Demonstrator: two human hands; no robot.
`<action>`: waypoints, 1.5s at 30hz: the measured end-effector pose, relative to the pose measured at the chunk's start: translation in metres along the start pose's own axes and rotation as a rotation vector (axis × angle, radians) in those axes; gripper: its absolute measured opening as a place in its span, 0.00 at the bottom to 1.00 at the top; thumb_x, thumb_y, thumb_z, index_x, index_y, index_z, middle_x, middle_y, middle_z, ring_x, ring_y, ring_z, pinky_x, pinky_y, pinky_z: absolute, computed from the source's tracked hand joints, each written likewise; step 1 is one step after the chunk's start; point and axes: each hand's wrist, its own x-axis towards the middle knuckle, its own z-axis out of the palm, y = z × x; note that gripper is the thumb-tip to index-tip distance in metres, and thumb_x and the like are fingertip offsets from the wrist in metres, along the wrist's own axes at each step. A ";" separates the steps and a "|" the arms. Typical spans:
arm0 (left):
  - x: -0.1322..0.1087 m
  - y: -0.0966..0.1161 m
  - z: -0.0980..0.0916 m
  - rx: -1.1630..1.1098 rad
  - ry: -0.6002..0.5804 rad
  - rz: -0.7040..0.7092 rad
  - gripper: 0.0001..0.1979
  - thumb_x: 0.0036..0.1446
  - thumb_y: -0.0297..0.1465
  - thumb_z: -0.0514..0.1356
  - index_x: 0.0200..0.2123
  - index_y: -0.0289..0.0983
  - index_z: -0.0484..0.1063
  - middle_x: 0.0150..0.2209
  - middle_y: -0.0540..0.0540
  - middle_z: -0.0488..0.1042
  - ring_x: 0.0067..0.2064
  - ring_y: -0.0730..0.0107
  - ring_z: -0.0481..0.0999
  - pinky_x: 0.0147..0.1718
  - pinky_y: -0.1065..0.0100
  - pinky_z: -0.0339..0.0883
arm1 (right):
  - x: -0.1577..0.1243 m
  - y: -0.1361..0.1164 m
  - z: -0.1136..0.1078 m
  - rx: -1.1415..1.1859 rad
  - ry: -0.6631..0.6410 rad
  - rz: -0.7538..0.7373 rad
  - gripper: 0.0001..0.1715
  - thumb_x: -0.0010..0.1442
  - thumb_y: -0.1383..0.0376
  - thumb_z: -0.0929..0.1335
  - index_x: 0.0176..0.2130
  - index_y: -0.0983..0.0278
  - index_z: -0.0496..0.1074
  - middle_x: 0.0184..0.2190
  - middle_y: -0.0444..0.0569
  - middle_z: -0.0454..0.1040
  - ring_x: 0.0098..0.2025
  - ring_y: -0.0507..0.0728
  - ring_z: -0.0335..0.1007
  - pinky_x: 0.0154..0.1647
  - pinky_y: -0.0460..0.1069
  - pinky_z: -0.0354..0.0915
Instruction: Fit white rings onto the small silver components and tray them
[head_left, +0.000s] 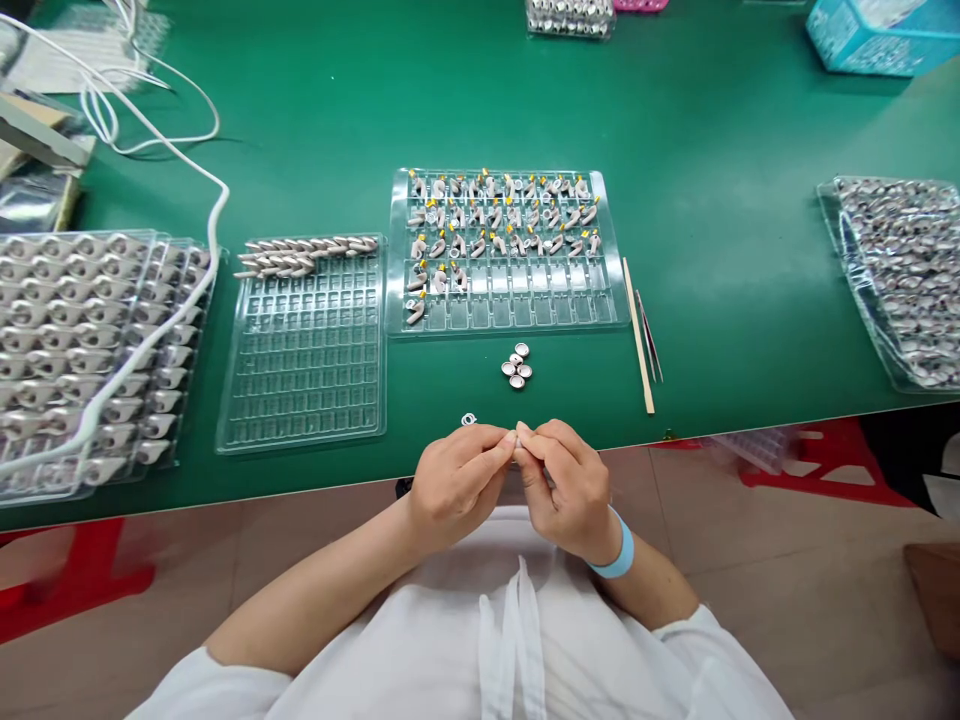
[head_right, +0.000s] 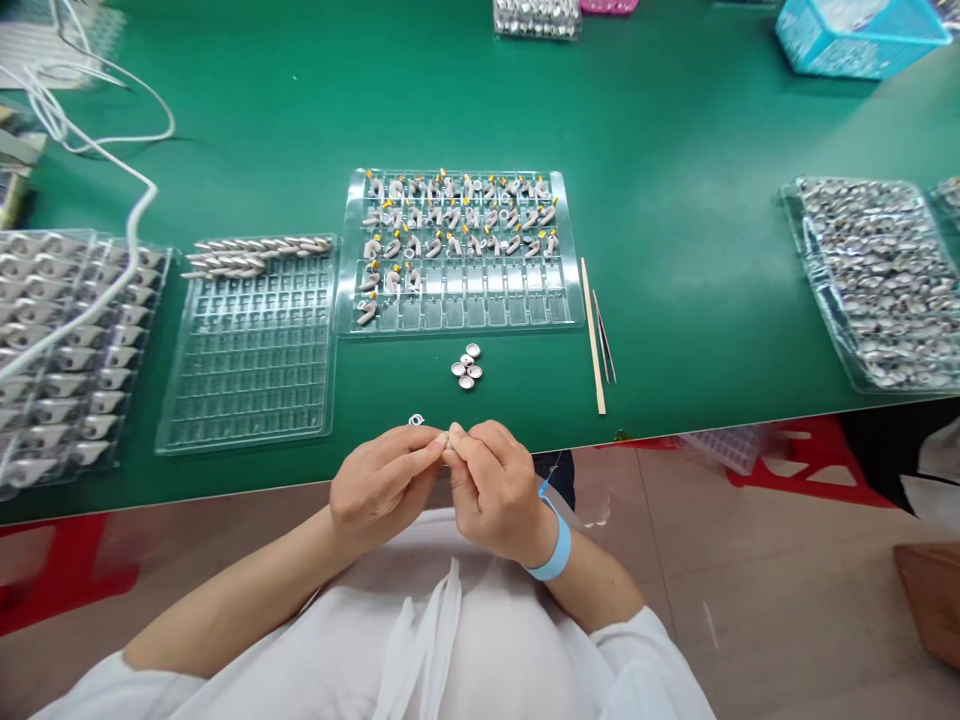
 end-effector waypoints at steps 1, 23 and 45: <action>0.000 -0.001 0.000 0.003 0.002 0.001 0.15 0.59 0.19 0.56 0.48 0.37 0.68 0.35 0.41 0.80 0.35 0.68 0.79 0.33 0.70 0.73 | 0.000 0.000 0.001 0.006 0.005 -0.003 0.13 0.62 0.75 0.64 0.46 0.66 0.70 0.32 0.53 0.73 0.34 0.55 0.69 0.33 0.52 0.72; 0.031 0.008 -0.020 -0.602 -0.184 -0.721 0.09 0.56 0.30 0.66 0.40 0.35 0.77 0.36 0.43 0.81 0.37 0.67 0.81 0.37 0.70 0.76 | 0.003 0.014 -0.024 0.174 -0.035 -0.008 0.19 0.63 0.72 0.66 0.53 0.63 0.70 0.38 0.53 0.75 0.37 0.56 0.72 0.35 0.52 0.72; 0.035 0.003 -0.019 -1.186 -0.356 -1.089 0.08 0.50 0.32 0.69 0.31 0.32 0.80 0.27 0.46 0.77 0.31 0.70 0.74 0.35 0.68 0.71 | -0.003 0.013 -0.024 0.200 -0.121 -0.051 0.26 0.67 0.69 0.63 0.63 0.60 0.62 0.40 0.52 0.70 0.38 0.54 0.71 0.36 0.50 0.73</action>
